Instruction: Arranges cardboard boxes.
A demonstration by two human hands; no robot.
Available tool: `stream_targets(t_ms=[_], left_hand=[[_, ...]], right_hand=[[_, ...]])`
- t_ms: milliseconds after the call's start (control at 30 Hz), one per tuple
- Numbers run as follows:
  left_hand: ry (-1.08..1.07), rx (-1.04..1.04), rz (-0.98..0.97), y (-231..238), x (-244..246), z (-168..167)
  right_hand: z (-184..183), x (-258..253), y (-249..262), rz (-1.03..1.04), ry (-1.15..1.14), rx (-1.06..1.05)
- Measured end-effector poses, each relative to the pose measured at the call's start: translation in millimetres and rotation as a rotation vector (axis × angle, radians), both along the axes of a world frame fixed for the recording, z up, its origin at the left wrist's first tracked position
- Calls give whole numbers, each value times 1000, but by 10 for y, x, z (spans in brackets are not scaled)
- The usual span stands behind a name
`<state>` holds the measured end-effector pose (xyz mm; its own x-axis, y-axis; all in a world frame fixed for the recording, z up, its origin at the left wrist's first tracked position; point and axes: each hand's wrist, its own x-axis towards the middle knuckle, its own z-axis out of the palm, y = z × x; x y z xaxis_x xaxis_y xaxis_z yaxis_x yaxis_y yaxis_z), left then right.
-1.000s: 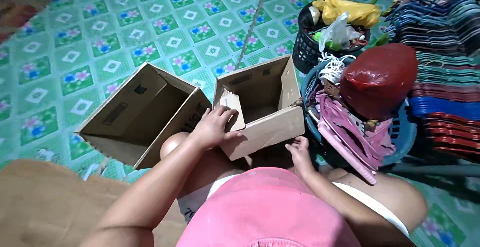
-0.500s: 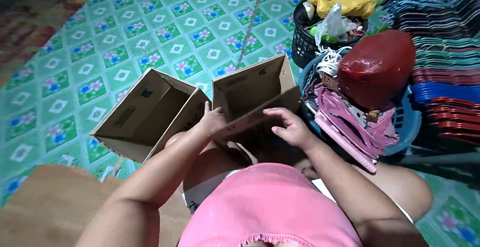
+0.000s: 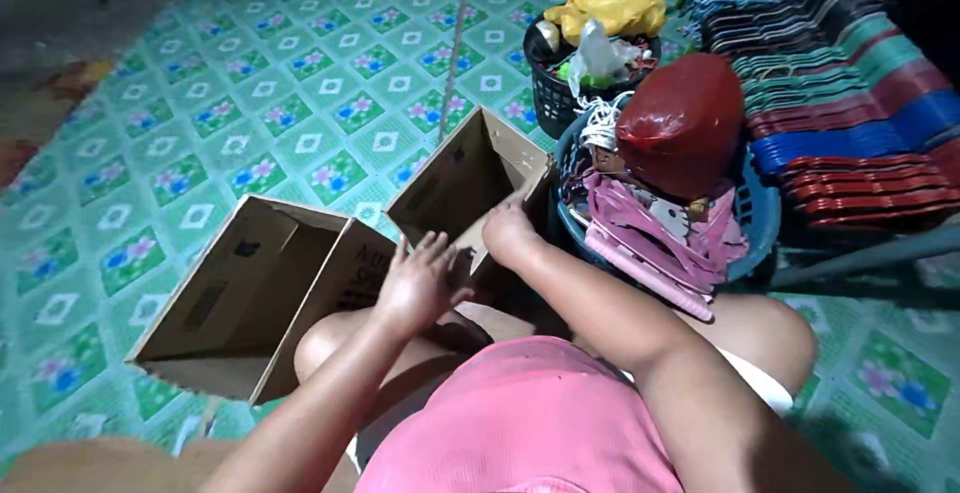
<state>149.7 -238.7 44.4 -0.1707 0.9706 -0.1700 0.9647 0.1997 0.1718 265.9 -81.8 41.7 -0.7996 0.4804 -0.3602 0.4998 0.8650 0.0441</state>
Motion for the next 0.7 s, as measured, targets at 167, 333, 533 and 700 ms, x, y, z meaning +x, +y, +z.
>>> stream_targets(t_ms=[167,333,533,700], left_hand=[[106,-216,-94,142,149,-327],[126,-325,-180,92,-258,-163],[141,-322,-13,15,-490,-227],[180,-281,30,45,-454,-274]], right_hand=[[104,-132,94,9,-190,-106],[168,-137,238,71,-128,-244],[-111,54,304,180,85,-300],[-515,202,270,264,511,-92]])
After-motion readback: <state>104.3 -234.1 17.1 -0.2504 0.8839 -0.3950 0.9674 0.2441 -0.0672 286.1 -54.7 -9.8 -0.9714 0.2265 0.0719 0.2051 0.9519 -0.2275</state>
